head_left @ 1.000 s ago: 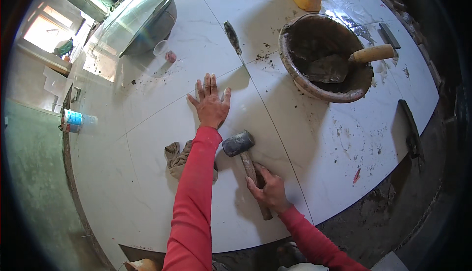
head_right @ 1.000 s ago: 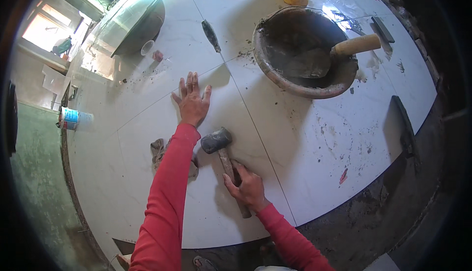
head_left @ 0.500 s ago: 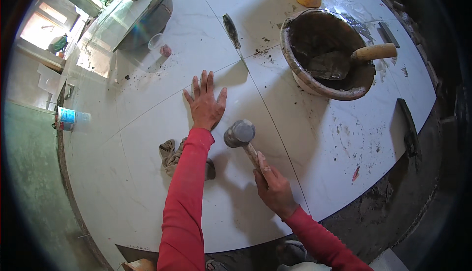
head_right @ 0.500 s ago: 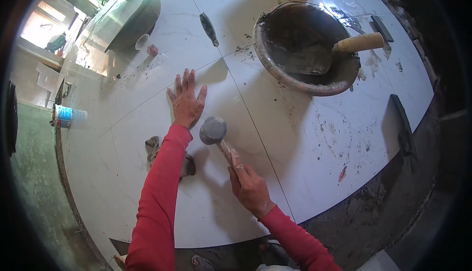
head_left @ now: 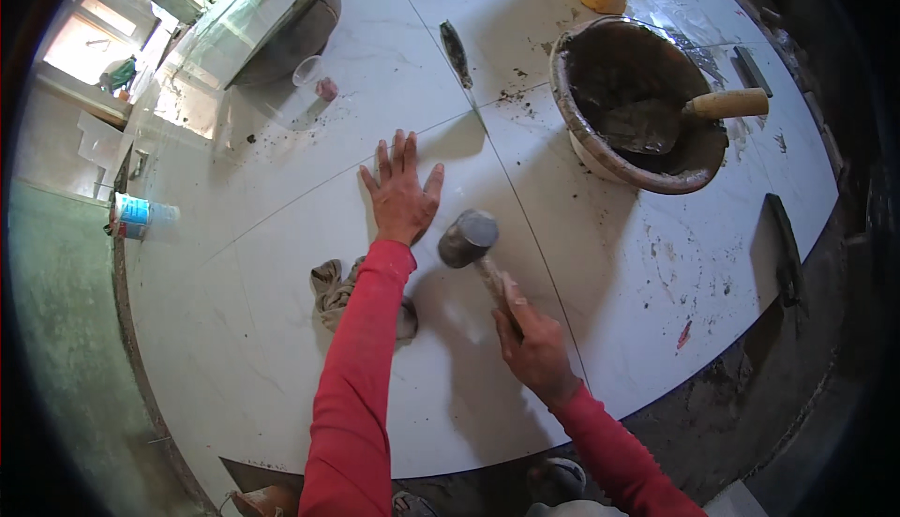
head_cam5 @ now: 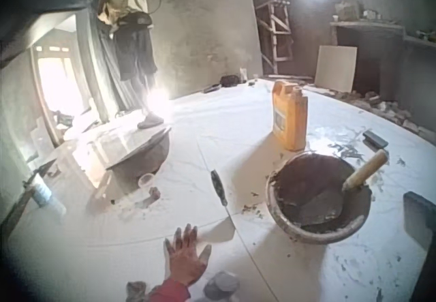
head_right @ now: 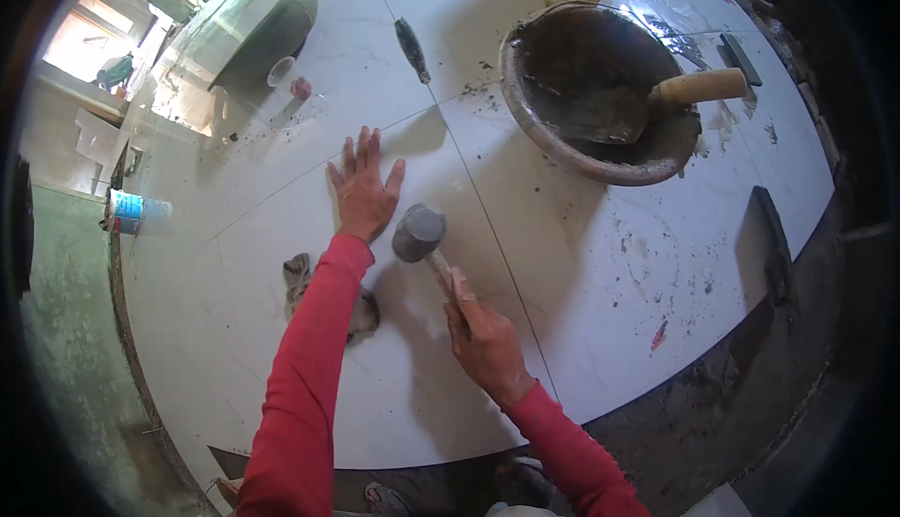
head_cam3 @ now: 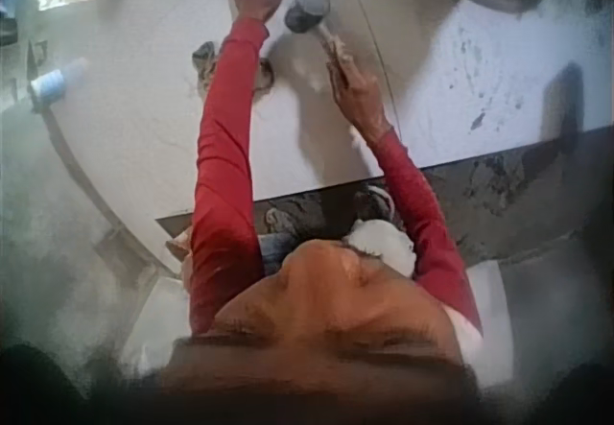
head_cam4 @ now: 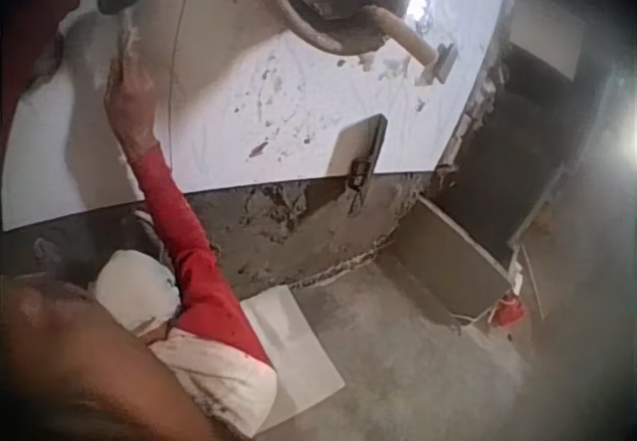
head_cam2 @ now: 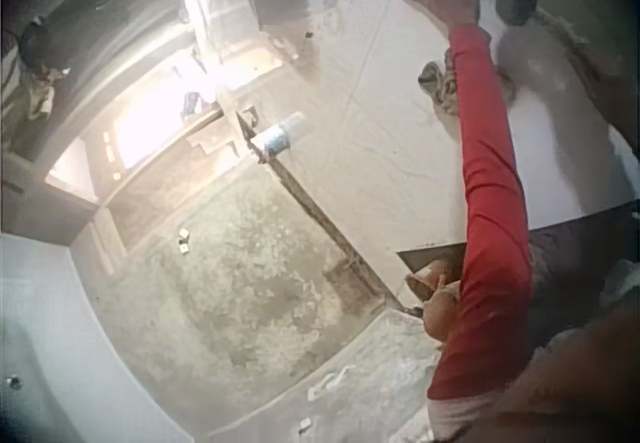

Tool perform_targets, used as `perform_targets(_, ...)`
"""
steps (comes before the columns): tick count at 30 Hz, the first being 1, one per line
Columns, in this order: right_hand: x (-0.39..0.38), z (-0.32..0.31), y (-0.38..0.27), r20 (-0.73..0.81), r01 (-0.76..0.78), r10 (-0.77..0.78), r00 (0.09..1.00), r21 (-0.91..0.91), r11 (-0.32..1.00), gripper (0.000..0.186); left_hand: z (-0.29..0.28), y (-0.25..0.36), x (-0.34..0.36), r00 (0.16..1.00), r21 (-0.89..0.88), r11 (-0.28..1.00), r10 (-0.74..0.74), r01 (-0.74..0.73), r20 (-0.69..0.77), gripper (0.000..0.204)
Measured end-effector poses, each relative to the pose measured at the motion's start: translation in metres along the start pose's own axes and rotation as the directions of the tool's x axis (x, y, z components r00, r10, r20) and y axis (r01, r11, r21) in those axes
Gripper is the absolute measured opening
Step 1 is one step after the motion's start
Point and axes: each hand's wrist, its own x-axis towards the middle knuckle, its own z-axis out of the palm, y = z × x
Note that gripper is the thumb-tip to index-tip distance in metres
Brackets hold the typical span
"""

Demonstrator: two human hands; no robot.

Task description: The person installs a floor tile by positioning it on a mortar bed, tapping it with a rubber mallet, wiping the tile surface with a rag, and using a scraper to clear excess mortar from the seams.

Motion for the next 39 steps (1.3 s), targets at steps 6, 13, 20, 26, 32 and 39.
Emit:
perform_targets(6, -0.003, 0.000, 0.003, -0.098, 0.002, -0.003, 0.995, -0.006, 1.000, 0.051, 0.002, 0.009, 0.002, 1.000, -0.019, 1.000, -0.002, 0.002, -0.002, 0.076)
perform_targets(13, -0.009, 0.002, 0.007, 0.090, -0.189, 0.192, 0.977, -0.041, 0.981, 0.046, 0.007, 0.004, 0.001, 0.999, -0.016, 1.000, 0.000, 0.000, -0.035, 0.078)
perform_targets(20, 0.023, -0.014, 0.013, 0.180, 0.043, 0.035, 0.983, -0.414, 0.909, 0.021, 0.007, 0.007, -0.004, 0.992, -0.039, 0.997, -0.074, 0.070, -0.099, 0.082)
perform_targets(26, 0.121, 0.033, 0.010, -0.020, 0.068, -0.069, 0.997, -0.072, 0.995, 0.027, 0.011, 0.002, -0.013, 0.947, -0.031, 0.964, -0.266, 0.265, -0.180, 0.097)
perform_targets(32, 0.176, 0.070, 0.046, 0.084, -0.146, 0.145, 0.986, 0.005, 0.989, 0.026, -0.021, -0.081, -0.025, 0.998, -0.064, 0.996, -0.060, 0.058, -0.034, 0.091)
perform_targets(39, 0.190, 0.065, 0.025, 0.302, -0.038, 0.140, 0.943, -0.320, 0.947, 0.020, -0.036, -0.235, -0.118, 0.922, -0.022, 0.936, -0.350, 0.351, -0.164, 0.077)
